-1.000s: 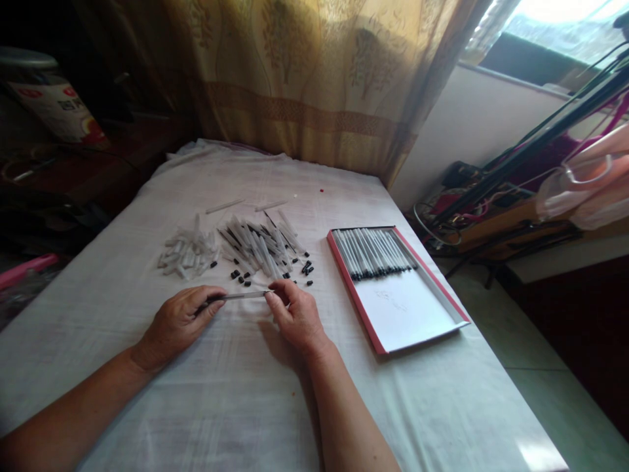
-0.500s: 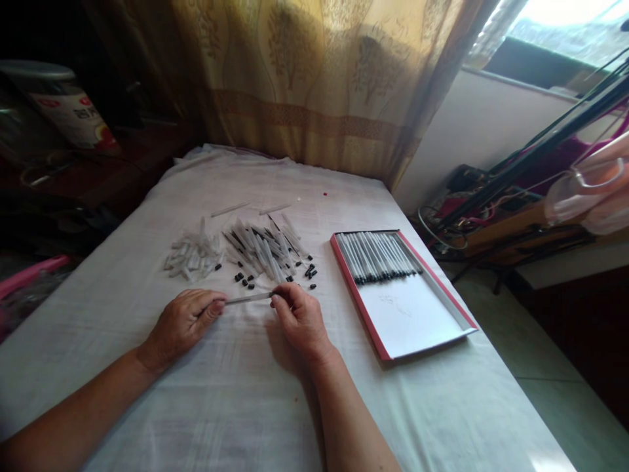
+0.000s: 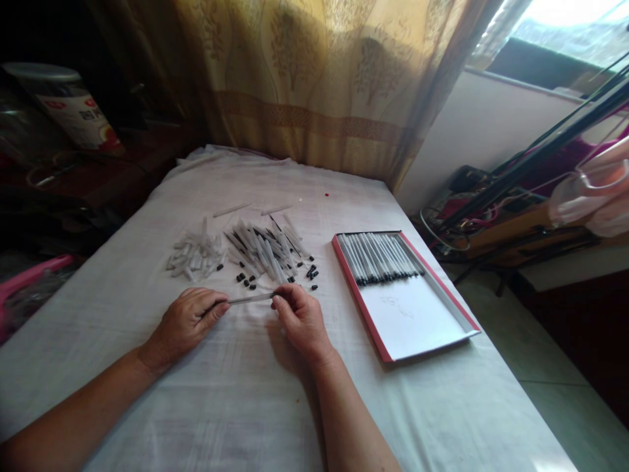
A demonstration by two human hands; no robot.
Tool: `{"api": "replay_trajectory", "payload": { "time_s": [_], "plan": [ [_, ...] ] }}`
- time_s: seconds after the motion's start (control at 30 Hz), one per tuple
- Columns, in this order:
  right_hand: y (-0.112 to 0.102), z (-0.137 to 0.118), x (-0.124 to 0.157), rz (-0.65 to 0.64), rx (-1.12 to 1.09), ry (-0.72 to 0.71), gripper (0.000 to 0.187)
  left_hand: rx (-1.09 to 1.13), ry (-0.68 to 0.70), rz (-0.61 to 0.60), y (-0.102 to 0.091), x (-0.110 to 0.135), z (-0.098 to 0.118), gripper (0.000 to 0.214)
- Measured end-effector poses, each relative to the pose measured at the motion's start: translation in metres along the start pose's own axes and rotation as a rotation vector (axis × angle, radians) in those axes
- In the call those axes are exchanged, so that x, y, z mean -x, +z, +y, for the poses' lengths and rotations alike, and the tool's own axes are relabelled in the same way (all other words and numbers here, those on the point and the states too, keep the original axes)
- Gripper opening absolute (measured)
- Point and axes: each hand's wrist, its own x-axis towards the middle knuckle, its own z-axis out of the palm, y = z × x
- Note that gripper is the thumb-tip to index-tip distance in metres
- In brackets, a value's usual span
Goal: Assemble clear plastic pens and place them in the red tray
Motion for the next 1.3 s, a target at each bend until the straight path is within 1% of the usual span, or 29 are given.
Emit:
{"api": "replay_trajectory", "payload": {
  "time_s": [0.07,0.13,0.23,0.33,0.43,0.53,0.6,0.7,0.77,0.83,0.93,1.0,1.17,1.23,1.3],
  "plan": [
    [0.000,-0.001,0.000,-0.006,-0.013,0.006,0.015,0.004,-0.017,0.038,0.000,0.000,0.001,0.033],
    [0.001,-0.003,0.000,-0.007,-0.032,0.013,0.015,0.008,-0.043,0.049,-0.001,0.000,0.002,0.031],
    [0.001,-0.005,-0.001,0.013,-0.072,0.020,0.015,0.012,-0.053,0.005,-0.001,0.000,0.001,0.033],
    [0.001,-0.008,-0.002,0.035,-0.093,0.017,0.016,0.016,-0.034,-0.029,-0.001,0.000,-0.001,0.036],
    [0.001,-0.009,-0.002,0.032,-0.094,0.019,0.017,0.018,-0.039,0.009,0.000,0.000,-0.002,0.034],
    [0.001,-0.009,-0.002,0.024,-0.097,0.031,0.017,0.011,-0.076,0.059,0.000,0.000,-0.001,0.032],
    [0.001,-0.009,-0.002,0.031,-0.107,0.037,0.017,0.007,-0.088,0.044,0.000,0.000,0.000,0.034],
    [0.002,-0.010,-0.003,0.044,-0.135,0.047,0.017,0.014,-0.051,-0.013,0.000,-0.001,-0.002,0.036],
    [0.002,-0.010,-0.003,0.049,-0.159,0.058,0.017,0.019,-0.016,-0.030,0.000,0.000,-0.003,0.037],
    [0.002,-0.010,-0.003,0.053,-0.181,0.071,0.017,0.023,-0.003,-0.014,0.000,0.000,-0.003,0.037],
    [0.002,-0.010,-0.003,0.055,-0.203,0.085,0.018,0.026,-0.034,0.026,-0.001,0.000,-0.002,0.035],
    [0.003,-0.010,-0.003,0.061,-0.207,0.086,0.018,0.024,-0.048,0.032,-0.001,0.000,-0.001,0.033],
    [0.002,-0.011,-0.004,0.065,-0.205,0.085,0.016,0.023,0.056,-0.007,0.001,0.000,-0.002,0.025],
    [0.002,-0.011,-0.004,0.056,-0.206,0.099,0.017,0.026,0.079,0.006,0.002,0.000,-0.003,0.023],
    [0.002,-0.012,-0.004,0.052,-0.207,0.119,0.018,0.036,0.073,0.038,0.001,0.000,-0.003,0.023]
  ]
}}
